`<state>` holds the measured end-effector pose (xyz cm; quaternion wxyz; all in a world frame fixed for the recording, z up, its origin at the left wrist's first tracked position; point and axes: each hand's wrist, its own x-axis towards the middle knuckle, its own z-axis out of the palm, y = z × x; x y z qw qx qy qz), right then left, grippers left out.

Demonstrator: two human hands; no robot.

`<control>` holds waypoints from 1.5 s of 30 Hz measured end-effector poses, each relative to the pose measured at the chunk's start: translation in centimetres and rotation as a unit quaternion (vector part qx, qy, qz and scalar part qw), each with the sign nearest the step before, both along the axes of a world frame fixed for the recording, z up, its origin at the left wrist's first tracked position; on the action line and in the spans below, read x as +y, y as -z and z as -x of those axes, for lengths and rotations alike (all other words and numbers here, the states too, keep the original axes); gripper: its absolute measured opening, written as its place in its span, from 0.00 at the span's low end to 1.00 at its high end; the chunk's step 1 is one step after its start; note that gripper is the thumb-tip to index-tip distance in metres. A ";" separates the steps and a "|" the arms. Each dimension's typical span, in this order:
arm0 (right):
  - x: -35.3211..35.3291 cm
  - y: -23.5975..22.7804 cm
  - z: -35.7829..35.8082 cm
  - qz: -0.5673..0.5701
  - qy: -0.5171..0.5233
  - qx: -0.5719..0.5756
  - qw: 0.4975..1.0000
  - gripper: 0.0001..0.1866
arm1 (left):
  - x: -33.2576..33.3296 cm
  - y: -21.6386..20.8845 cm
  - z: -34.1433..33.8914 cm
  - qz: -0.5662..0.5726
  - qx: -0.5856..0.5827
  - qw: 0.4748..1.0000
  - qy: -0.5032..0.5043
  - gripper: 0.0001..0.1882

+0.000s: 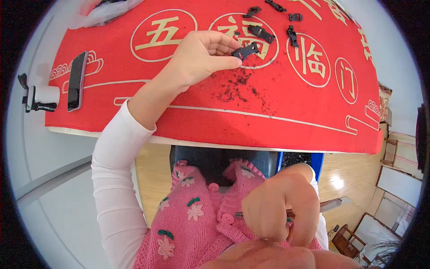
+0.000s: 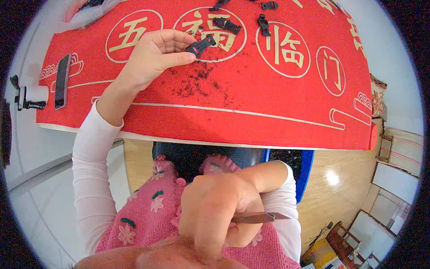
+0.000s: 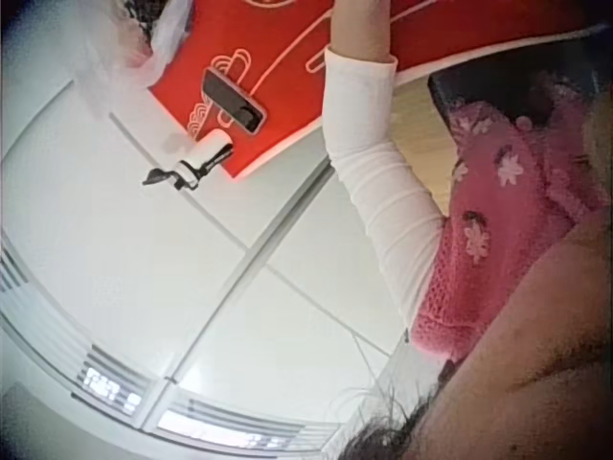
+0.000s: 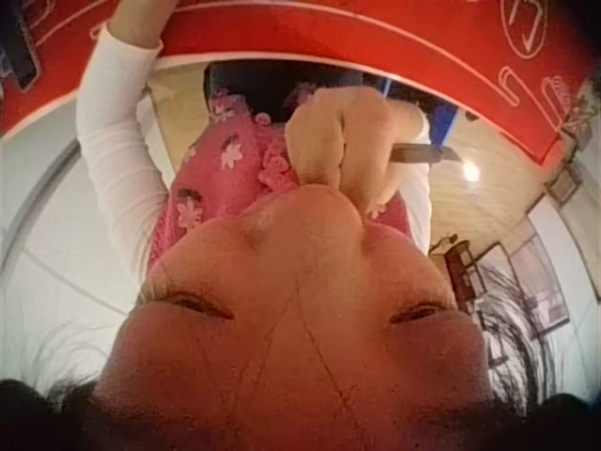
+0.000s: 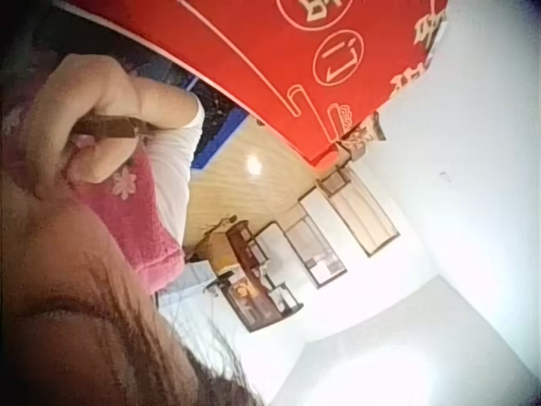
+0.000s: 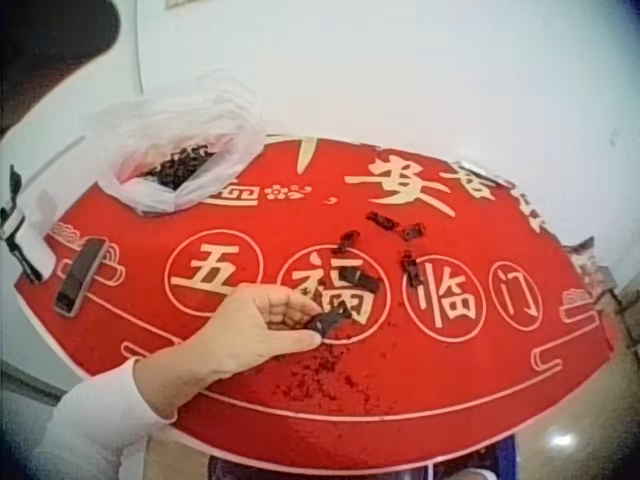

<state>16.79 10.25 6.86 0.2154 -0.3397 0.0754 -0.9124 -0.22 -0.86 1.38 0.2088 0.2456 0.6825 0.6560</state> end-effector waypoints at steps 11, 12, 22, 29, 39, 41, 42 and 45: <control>3.4 1.4 1.6 -0.231 0.186 -0.155 0.942 0.17 | 0.6 0.5 -0.1 0.113 0.185 0.976 -0.037 0.12; 4.5 2.1 3.2 -0.225 0.171 -0.177 0.943 0.21 | 0.5 0.5 -0.5 0.141 0.219 0.965 -0.045 0.11; 8.7 4.7 8.7 -0.678 0.365 -0.059 0.635 0.14 | 1.4 1.2 -1.0 0.197 0.330 0.919 -0.084 0.08; 9.2 6.7 8.6 -0.715 0.481 0.141 0.487 0.16 | 1.5 1.1 -0.9 0.212 0.369 0.902 -0.068 0.09; 8.4 6.3 8.8 -0.759 0.470 0.228 0.389 0.18 | 1.7 0.7 -1.0 0.220 0.337 0.914 -0.053 0.08; 8.5 6.2 8.8 -0.764 0.464 0.230 0.385 0.18 | 1.8 0.7 -1.1 0.225 0.339 0.912 -0.050 0.08; 8.6 6.1 8.8 -0.766 0.461 0.231 0.383 0.18 | 1.8 0.7 -1.1 0.227 0.340 0.911 -0.049 0.07; 8.7 6.1 8.8 -0.769 0.456 0.232 0.383 0.18 | 1.9 0.7 -1.1 0.225 0.343 0.911 -0.049 0.07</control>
